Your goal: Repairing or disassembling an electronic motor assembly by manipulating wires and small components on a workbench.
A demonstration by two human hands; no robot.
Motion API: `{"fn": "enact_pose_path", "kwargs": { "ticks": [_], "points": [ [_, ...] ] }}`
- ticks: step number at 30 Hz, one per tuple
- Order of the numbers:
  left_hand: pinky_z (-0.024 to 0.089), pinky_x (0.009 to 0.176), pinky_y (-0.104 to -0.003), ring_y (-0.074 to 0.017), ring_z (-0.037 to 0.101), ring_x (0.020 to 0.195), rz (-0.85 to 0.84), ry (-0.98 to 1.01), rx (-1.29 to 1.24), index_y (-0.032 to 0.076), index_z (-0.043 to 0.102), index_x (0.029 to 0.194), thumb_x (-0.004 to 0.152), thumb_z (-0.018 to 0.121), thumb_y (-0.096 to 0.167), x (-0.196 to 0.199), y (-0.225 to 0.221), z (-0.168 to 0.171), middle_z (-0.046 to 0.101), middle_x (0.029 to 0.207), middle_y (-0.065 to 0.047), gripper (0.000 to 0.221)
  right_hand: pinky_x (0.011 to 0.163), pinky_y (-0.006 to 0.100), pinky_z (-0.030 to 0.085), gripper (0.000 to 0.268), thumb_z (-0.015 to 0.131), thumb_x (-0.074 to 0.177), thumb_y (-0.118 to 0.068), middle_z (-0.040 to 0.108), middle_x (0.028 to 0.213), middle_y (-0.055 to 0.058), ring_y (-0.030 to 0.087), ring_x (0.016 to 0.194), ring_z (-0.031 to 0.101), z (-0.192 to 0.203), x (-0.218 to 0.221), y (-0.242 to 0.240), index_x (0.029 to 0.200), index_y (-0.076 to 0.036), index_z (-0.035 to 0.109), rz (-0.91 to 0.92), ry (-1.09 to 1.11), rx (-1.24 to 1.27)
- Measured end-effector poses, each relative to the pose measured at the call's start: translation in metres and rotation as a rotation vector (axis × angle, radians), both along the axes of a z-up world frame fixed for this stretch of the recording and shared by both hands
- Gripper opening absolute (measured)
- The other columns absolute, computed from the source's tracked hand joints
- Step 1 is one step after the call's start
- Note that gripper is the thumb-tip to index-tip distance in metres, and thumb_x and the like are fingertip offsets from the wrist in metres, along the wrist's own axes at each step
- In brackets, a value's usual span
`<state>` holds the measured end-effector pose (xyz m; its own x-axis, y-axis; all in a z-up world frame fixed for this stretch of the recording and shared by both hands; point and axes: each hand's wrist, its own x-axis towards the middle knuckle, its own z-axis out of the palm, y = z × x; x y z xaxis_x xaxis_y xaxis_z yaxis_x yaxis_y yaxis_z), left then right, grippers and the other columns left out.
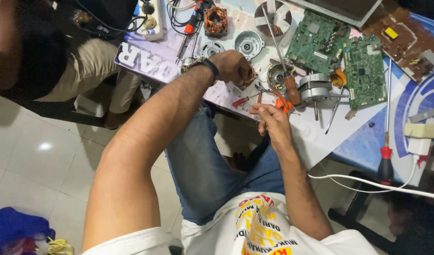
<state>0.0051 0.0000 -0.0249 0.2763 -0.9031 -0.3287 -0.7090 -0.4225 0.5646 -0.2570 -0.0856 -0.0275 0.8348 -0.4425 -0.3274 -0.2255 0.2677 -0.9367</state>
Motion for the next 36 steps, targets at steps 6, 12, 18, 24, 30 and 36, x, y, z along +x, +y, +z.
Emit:
{"fn": "enact_pose_path", "kwargs": {
  "ticks": [6, 12, 18, 24, 30, 36],
  "points": [
    [0.06, 0.061, -0.028, -0.0155, 0.073, 0.061, 0.043, 0.072, 0.028, 0.029, 0.08, 0.1, 0.076, 0.083, 0.023, 0.002, 0.001, -0.001, 0.076, 0.084, -0.001, 0.025, 0.049, 0.025, 0.056, 0.023, 0.068, 0.096, -0.007, 0.066, 0.067, 0.014, 0.017, 0.05, 0.066, -0.024, -0.021, -0.018, 0.117, 0.003, 0.07, -0.001, -0.044, -0.147],
    [0.063, 0.046, -0.026, -0.0175, 0.073, 0.059, 0.095, 0.186, 0.036, 0.021, 0.081, 0.102, 0.079, 0.076, 0.015, 0.002, 0.001, 0.001, 0.074, 0.08, -0.007, 0.024, 0.056, 0.035, 0.065, 0.02, 0.061, 0.101, -0.008, 0.073, 0.097, 0.024, 0.025, 0.065, 0.075, -0.005, -0.019, -0.025, 0.116, 0.005, 0.066, -0.03, -0.104, -0.085],
    [0.064, 0.047, -0.027, -0.0173, 0.073, 0.06, 0.063, 0.105, 0.075, 0.024, 0.081, 0.104, 0.086, 0.064, 0.018, 0.007, -0.006, -0.009, 0.074, 0.081, -0.008, 0.025, 0.052, 0.033, 0.063, 0.026, 0.06, 0.104, -0.016, 0.073, 0.109, 0.025, 0.024, 0.061, 0.074, 0.005, 0.0, -0.024, 0.124, -0.001, 0.052, -0.083, -0.143, -0.077],
    [0.06, 0.044, -0.024, -0.0176, 0.07, 0.053, 0.076, 0.077, 0.08, 0.024, 0.081, 0.102, 0.087, 0.061, 0.017, 0.006, -0.011, -0.015, 0.074, 0.078, -0.01, 0.025, 0.038, 0.027, 0.055, 0.021, 0.058, 0.106, -0.022, 0.075, 0.088, 0.021, 0.02, 0.048, 0.069, 0.0, 0.028, -0.006, 0.107, -0.002, 0.054, -0.076, -0.091, -0.168],
    [0.061, 0.045, -0.029, -0.0211, 0.072, 0.057, 0.037, 0.041, 0.051, 0.021, 0.081, 0.105, 0.09, 0.063, 0.02, 0.012, -0.02, -0.034, 0.075, 0.082, -0.013, 0.023, 0.032, 0.022, 0.044, 0.014, 0.067, 0.102, -0.016, 0.07, 0.067, 0.009, 0.012, 0.039, 0.06, 0.016, 0.046, 0.01, 0.093, -0.005, 0.069, -0.11, 0.006, -0.603],
    [0.062, 0.078, -0.039, -0.0264, 0.075, 0.092, 0.016, -0.141, 0.076, 0.03, 0.081, 0.1, 0.089, 0.065, 0.024, -0.006, -0.011, -0.008, 0.078, 0.093, -0.003, 0.021, 0.038, 0.025, 0.045, 0.014, 0.067, 0.1, -0.015, 0.068, 0.062, 0.006, 0.014, 0.041, 0.06, 0.032, 0.057, 0.025, 0.09, -0.006, 0.071, -0.153, 0.022, -0.688]
  ]
}}
